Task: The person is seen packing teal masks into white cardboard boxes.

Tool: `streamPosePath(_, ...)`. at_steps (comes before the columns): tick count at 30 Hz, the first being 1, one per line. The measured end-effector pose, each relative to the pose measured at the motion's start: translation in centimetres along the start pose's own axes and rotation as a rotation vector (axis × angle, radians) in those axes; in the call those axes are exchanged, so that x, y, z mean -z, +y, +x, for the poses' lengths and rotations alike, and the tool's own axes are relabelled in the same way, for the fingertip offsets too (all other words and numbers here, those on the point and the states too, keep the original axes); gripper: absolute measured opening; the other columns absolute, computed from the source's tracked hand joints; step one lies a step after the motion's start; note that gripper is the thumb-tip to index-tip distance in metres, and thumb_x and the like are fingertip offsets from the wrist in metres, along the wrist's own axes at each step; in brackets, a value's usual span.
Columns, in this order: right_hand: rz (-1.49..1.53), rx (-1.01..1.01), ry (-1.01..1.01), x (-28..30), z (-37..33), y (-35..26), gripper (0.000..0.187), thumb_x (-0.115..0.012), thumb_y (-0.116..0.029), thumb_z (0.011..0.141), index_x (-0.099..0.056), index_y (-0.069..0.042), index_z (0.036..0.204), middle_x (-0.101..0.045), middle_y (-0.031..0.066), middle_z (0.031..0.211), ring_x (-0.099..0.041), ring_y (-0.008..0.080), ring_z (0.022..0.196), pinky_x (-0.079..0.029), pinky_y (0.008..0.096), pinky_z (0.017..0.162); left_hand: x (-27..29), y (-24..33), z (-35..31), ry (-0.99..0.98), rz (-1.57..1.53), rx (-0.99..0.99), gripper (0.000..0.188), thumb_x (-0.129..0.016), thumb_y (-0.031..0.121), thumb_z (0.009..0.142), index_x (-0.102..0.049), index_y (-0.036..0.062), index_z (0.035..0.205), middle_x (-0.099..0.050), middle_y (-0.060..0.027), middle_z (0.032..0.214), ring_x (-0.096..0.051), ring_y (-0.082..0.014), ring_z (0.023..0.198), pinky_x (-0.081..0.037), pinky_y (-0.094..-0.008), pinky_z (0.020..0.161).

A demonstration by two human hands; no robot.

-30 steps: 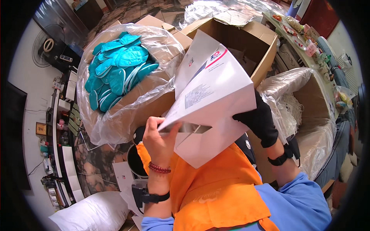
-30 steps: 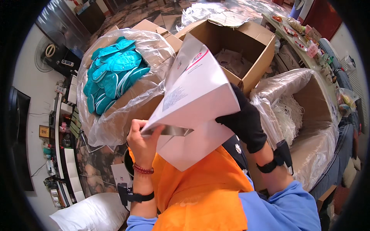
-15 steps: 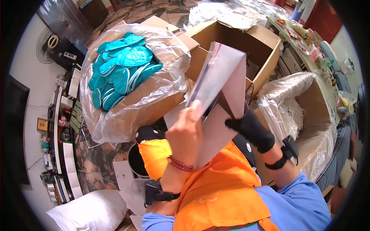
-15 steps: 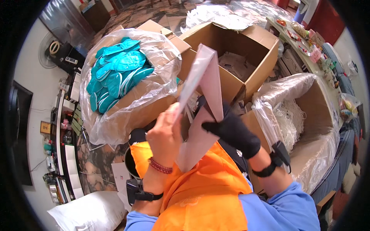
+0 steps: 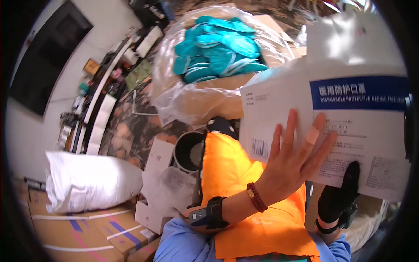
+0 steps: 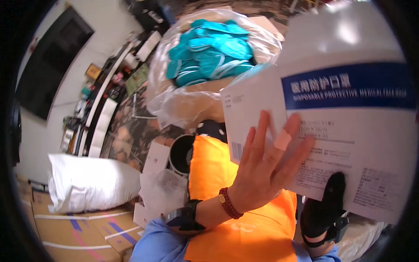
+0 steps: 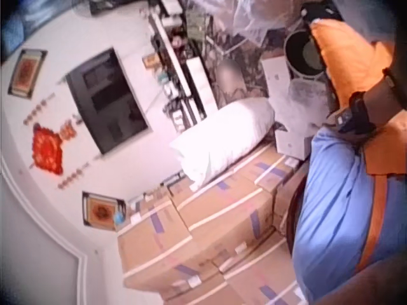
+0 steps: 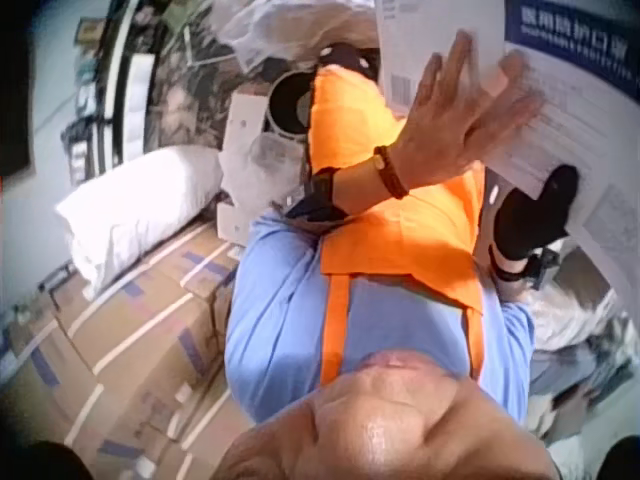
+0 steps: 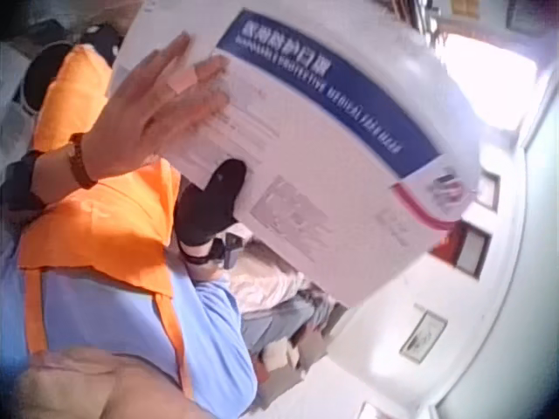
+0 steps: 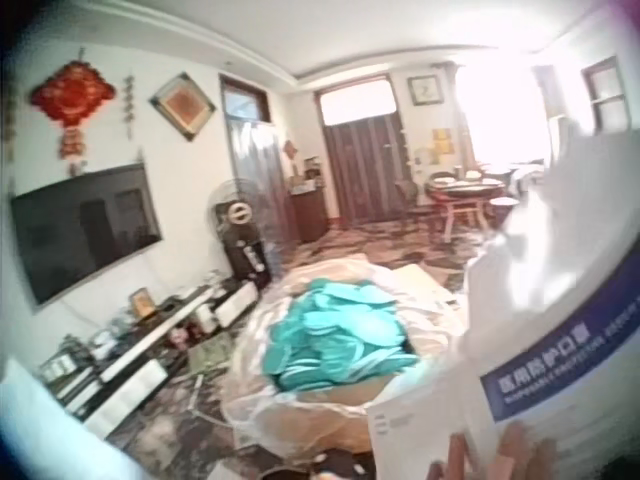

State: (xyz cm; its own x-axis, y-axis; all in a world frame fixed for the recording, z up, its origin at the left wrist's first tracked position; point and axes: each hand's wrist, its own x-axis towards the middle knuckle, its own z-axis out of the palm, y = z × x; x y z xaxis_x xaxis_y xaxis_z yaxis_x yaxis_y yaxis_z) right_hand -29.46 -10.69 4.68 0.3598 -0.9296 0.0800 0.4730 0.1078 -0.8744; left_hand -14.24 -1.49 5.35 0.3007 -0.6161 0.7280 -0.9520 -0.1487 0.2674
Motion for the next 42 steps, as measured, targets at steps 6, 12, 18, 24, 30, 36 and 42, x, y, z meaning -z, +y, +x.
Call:
streamPosePath(6, -0.682, 0.310, -0.562, -11.3, 5.4, 3.4, 0.049, -0.047, -0.001, 0.090, -0.044, -0.001, 0.139, -0.049, 0.0112, 0.137, -0.049, 0.0200, 0.122, -0.038, 0.0314, 0.103, 8.4, -4.7, -0.8, 0.094, 0.093, 0.249, 0.062, -0.074, 0.030, 0.083, -0.053, 0.0081, 0.137, -0.045, -0.0187, 0.146, -0.046, -0.0387, 0.132, -0.038, -0.0519, 0.105)
streamPosePath(12, -0.151, -0.385, -0.852, -26.5, 1.5, 8.6, 0.028, -0.065, -0.016, 0.094, -0.064, 0.001, 0.117, -0.068, 0.0068, 0.105, -0.065, 0.0127, 0.081, -0.051, 0.0248, 0.065, 8.3, -8.0, -8.6, 0.165, -0.732, 0.595, 0.019, -0.066, 0.014, 0.090, -0.063, 0.0016, 0.104, -0.058, -0.0159, 0.124, -0.060, -0.0210, 0.104, -0.050, -0.0336, 0.089)
streamPosePath(18, -0.098, -0.144, -1.569, -30.1, -1.1, 19.4, 0.036, -0.064, -0.011, 0.089, -0.061, -0.003, 0.124, -0.065, 0.0120, 0.112, -0.066, 0.0207, 0.101, -0.054, 0.0337, 0.080, 14.3, -18.1, -11.3, 1.130, -1.151, 0.964, 0.042, -0.047, 0.031, 0.105, -0.050, 0.0008, 0.134, -0.063, -0.0105, 0.125, -0.063, -0.0224, 0.111, -0.049, -0.0368, 0.100)
streamPosePath(24, -0.437, -1.052, -1.446, -23.7, -2.4, 19.3, 0.043, -0.053, -0.024, 0.099, -0.054, -0.001, 0.135, -0.068, 0.0088, 0.113, -0.067, 0.0158, 0.084, -0.050, 0.0261, 0.070, 18.4, -31.0, -28.6, 1.604, -0.520, 1.358, 0.046, -0.056, 0.023, 0.101, -0.044, 0.0003, 0.139, -0.061, -0.0154, 0.126, -0.066, -0.0285, 0.106, -0.056, -0.0379, 0.089)
streamPosePath(30, -0.560, -0.964, -0.981, -13.5, 1.6, 17.0, 0.037, -0.056, -0.023, 0.097, -0.061, 0.004, 0.121, -0.072, 0.0157, 0.098, -0.068, 0.0200, 0.075, -0.053, 0.0273, 0.065, 12.9, -39.3, -33.7, 1.688, -0.573, 1.553, 0.039, -0.061, 0.016, 0.097, -0.048, -0.0022, 0.129, -0.063, -0.0158, 0.111, -0.067, -0.0293, 0.093, -0.061, -0.0324, 0.071)
streamPosePath(36, -0.804, -0.879, -0.744, -8.2, 4.0, 14.0, 0.037, -0.051, -0.024, 0.098, -0.058, 0.005, 0.121, -0.071, 0.0172, 0.095, -0.069, 0.0224, 0.070, -0.053, 0.0264, 0.061, 9.4, -45.1, -30.8, 1.542, -0.922, 1.432, 0.039, -0.057, 0.018, 0.100, -0.047, -0.0040, 0.131, -0.057, -0.0181, 0.124, -0.066, -0.0321, 0.098, -0.061, -0.0382, 0.084)
streamPosePath(42, -0.882, -0.895, -0.694, -4.8, 3.5, 13.7, 0.041, -0.052, -0.031, 0.099, -0.057, 0.004, 0.120, -0.071, 0.0202, 0.093, -0.067, 0.0212, 0.065, -0.053, 0.0273, 0.057, 6.0, -51.0, -33.6, 1.168, -1.211, 1.644, 0.057, -0.062, 0.041, 0.096, -0.050, -0.0034, 0.130, -0.062, -0.0196, 0.113, -0.062, -0.0278, 0.108, -0.053, -0.0370, 0.096)
